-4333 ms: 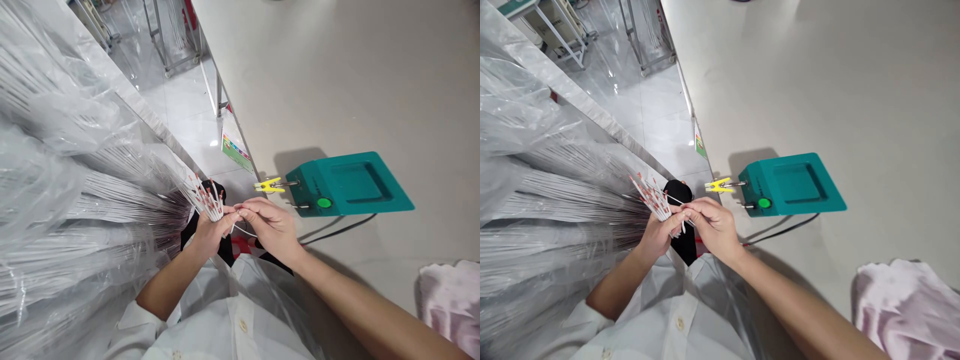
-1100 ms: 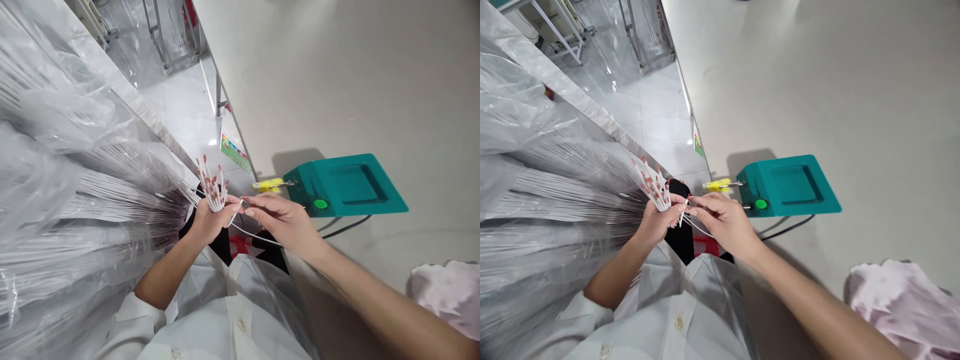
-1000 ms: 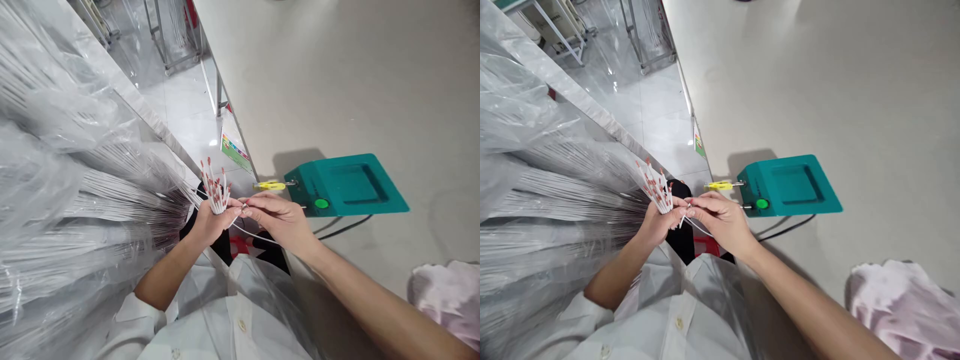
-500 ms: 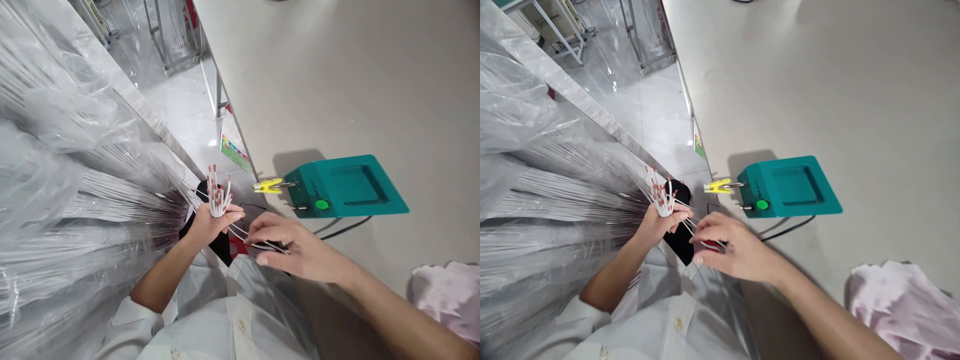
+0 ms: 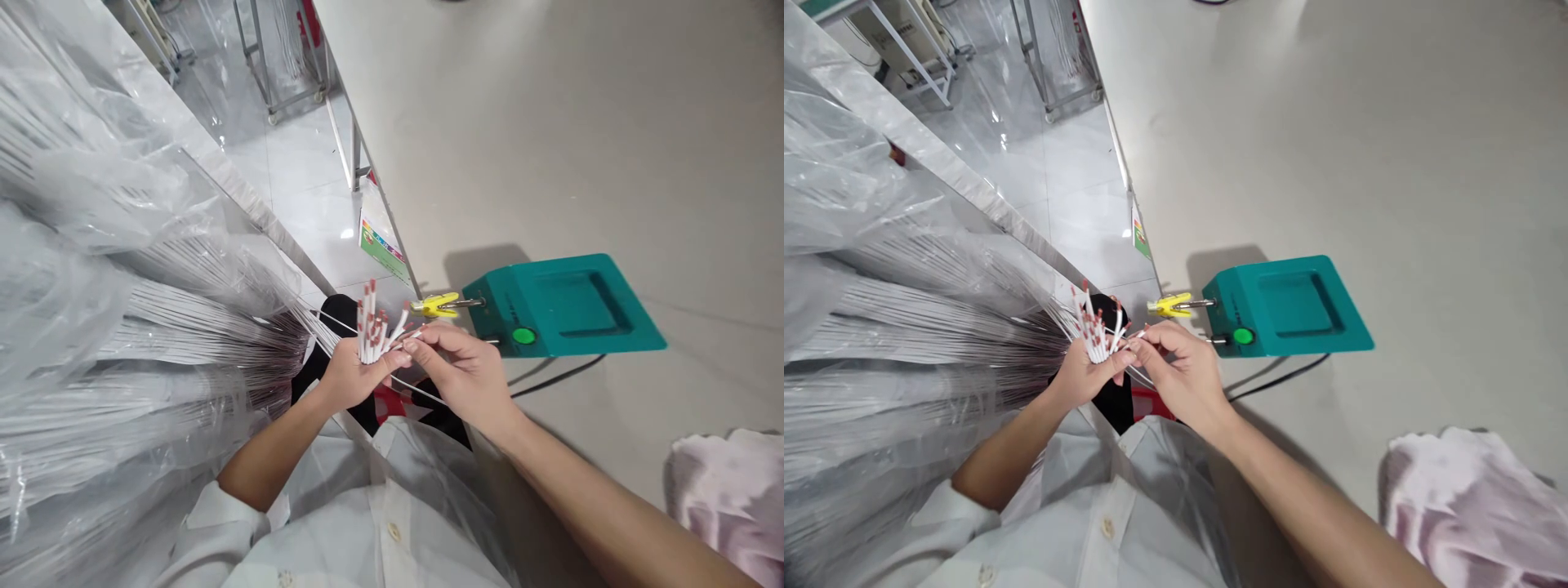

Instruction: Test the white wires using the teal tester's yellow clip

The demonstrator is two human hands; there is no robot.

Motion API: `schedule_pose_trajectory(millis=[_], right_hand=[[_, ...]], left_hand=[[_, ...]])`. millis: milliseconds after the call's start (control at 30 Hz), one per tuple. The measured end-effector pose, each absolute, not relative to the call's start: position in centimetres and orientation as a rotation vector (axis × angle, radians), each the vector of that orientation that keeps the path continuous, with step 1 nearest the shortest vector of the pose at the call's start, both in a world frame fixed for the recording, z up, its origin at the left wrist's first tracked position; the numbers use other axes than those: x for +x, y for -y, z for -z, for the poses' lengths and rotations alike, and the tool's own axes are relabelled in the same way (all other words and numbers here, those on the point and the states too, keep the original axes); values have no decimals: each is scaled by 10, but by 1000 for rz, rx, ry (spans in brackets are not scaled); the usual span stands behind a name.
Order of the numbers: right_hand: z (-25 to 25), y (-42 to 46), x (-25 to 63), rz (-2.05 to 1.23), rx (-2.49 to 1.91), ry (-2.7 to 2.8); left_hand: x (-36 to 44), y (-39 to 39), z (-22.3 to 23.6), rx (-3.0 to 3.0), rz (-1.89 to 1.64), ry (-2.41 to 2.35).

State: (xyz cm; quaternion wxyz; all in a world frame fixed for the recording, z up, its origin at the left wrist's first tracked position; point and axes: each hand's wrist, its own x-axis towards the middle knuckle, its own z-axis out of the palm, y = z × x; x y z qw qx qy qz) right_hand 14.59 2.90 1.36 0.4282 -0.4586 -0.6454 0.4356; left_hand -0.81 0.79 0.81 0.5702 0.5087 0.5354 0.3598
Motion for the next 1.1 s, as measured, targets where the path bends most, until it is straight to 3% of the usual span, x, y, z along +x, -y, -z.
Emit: schedule_pose_trajectory(millis=[167,433,833,1100], right_hand=[[-6,-31,147,-1183,-1067,1567],[0,-30,150,-916,-1085,1612],[0,-29,155,-638,-1026,1900],[-11,-42,158,-1017,-1011,1738]], left_hand=[[-6,-11,-3,864,-1072,-1303],[-5,-20,0,568,-1457,-1419],[4,-10,-6,1166,-993,-1495],[-8,-16,-14,1364,-778,-1335]])
